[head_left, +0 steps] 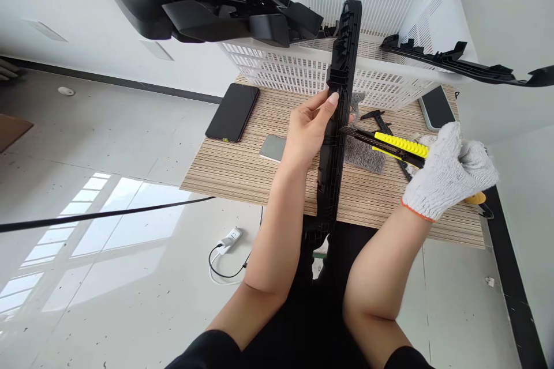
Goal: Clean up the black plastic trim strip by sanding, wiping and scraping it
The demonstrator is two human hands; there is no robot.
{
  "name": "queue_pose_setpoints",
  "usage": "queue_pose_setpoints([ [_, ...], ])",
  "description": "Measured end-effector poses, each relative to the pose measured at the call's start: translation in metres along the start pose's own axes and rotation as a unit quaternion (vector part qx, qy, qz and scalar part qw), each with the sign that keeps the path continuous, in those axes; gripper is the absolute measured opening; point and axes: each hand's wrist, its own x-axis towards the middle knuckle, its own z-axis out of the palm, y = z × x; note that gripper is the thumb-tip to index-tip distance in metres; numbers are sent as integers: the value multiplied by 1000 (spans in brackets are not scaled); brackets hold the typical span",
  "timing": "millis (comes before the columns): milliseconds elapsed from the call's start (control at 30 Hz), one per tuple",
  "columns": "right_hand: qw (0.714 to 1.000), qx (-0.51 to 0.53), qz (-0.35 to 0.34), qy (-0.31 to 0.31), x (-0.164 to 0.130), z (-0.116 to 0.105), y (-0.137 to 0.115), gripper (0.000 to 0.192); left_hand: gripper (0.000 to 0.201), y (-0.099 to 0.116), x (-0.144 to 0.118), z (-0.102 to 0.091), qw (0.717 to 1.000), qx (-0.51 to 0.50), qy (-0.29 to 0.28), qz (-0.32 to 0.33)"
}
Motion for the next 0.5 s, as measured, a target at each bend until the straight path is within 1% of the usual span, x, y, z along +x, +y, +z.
queue_pose_setpoints([
  [133,999,-7,-39,21,0,2,2,37,26,1,-1,1,1000,5,3,-4],
  [267,999,-3,-40,7,0,1,-1,41,26,3,-2,1,1000,9,6,-4],
  [400,997,-47,-65,-3,0,-3,-1,37,28,5,-2,2,1000,9,8,-3],
  [500,996,-50,-70,-5,1,-5,0,36,28,4,-2,2,1000,11,12,-5],
])
